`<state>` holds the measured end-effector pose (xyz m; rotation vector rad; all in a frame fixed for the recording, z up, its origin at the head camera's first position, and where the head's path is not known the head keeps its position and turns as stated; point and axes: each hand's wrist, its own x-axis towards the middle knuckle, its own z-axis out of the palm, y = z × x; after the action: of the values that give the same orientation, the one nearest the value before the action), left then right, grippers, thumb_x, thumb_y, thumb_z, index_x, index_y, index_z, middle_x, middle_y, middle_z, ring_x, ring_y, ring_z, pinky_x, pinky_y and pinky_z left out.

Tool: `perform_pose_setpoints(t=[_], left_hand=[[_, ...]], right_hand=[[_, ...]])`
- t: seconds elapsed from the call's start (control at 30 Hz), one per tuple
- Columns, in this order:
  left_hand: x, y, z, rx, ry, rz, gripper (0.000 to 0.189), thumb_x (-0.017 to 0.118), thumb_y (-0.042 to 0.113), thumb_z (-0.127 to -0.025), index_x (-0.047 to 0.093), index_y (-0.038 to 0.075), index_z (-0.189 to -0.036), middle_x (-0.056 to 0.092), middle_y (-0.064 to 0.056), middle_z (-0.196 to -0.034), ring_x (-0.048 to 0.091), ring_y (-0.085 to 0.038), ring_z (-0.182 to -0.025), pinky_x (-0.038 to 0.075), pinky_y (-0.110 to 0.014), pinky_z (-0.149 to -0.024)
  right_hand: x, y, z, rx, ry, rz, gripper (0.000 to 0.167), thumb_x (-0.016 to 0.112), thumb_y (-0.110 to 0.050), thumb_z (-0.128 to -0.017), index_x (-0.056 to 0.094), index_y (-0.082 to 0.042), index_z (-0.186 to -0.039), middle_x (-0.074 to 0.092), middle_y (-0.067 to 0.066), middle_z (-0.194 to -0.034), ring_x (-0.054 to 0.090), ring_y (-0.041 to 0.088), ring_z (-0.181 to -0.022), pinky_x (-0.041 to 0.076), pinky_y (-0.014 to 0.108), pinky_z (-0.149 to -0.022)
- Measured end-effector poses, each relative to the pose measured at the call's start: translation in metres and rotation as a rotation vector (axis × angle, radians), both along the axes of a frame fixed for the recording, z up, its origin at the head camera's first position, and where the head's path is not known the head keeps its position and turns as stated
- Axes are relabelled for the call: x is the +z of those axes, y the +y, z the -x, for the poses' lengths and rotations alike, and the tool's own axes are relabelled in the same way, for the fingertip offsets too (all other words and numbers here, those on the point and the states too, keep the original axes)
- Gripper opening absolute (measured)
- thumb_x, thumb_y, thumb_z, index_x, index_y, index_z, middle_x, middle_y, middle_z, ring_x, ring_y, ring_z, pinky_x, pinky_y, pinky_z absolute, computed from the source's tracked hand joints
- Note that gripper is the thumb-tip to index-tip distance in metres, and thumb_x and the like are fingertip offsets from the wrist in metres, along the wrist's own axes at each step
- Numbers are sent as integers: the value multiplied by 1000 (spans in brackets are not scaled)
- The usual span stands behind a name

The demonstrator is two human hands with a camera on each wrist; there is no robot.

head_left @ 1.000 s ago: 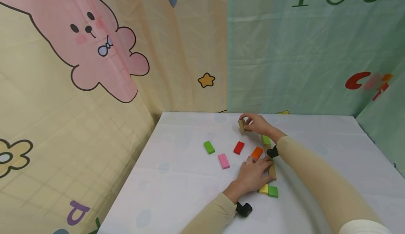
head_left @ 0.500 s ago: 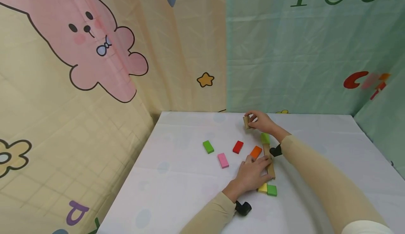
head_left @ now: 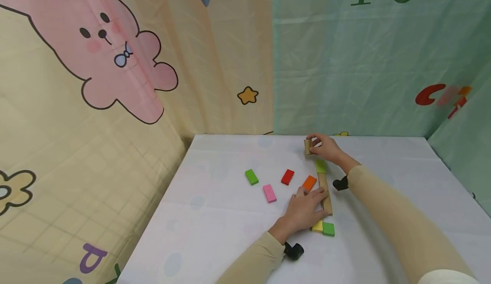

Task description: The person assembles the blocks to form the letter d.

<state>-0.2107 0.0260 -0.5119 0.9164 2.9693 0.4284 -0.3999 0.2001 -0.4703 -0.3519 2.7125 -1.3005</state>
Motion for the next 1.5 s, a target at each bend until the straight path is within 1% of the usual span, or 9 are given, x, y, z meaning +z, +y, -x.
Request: perform_pose_setpoints(t=[0.13,0.3,0.4,0.53,0.67,0.9,1.13,1.33,1.5], left_hand=[[0,1,0,10,2,7,57,61,53,-97,47,38,-150,39,21,-154,41,-15,-122,43,-32,-87],[0,1,0,12,9,15,57,61,54,-96,47,38,-150,39,22,-154,42,-14,-120,42,-28,-82],[0,1,0,11,14,19,57,60,53,-97,48,37,-150,39,21,-154,42,-14,-119,40,-25,-79],[0,1,-1,10,14,17,56,60,53,-97,48,37,-150,39,21,-154,42,-14,-119,39,-25,-79],[0,1,-1,12,10,14,57,61,53,-97,48,37,-150,39,22,-154,41,-14,-120,40,-26,-81],[-1,2,0,11,18,17,57,60,54,-96,47,38,-150,39,22,-154,41,-14,-119,41,-28,-82],[-1,1,0,17,23,28,57,61,54,-96,48,38,-149,39,22,-154,41,-14,-119,39,-25,-78],[0,0,-1,17,21,28,57,60,55,-96,48,38,-149,39,22,-154,42,-14,-118,40,-26,-78],[0,0,-1,10,20,28,57,60,55,-97,48,38,-149,38,22,-154,41,-14,-118,40,-26,-79]], right_hand=[[-2,8,-1,-29,2,9,43,64,-7,-98,52,-11,-140,55,23,-125,57,37,-108,53,46,-88],[-7,16,-1,-66,-3,22,44,63,-7,-99,51,-9,-141,54,24,-126,55,38,-111,52,46,-88],[-11,20,-2,-95,-12,22,43,62,-8,-100,51,-9,-141,54,25,-126,54,38,-110,52,44,-85],[-16,24,-4,-121,-17,11,43,61,-8,-100,50,-8,-141,53,26,-126,55,38,-109,51,42,-83],[-18,26,-4,-131,-44,6,43,61,-9,-100,49,-9,-142,52,26,-127,55,37,-108,52,42,-85],[-21,29,-6,-136,-81,7,44,60,-9,-100,48,-8,-143,51,26,-128,56,37,-106,53,44,-88],[-24,32,-7,-112,-78,-27,45,61,-11,-100,48,-6,-143,53,28,-126,57,38,-106,53,43,-85],[-29,34,-5,-110,-93,-60,45,59,-15,-102,47,-7,-144,54,27,-128,56,36,-107,52,43,-86],[-30,35,-3,-84,-86,-69,45,59,-16,-102,48,-5,-144,54,28,-128,57,36,-106,51,45,-87]])
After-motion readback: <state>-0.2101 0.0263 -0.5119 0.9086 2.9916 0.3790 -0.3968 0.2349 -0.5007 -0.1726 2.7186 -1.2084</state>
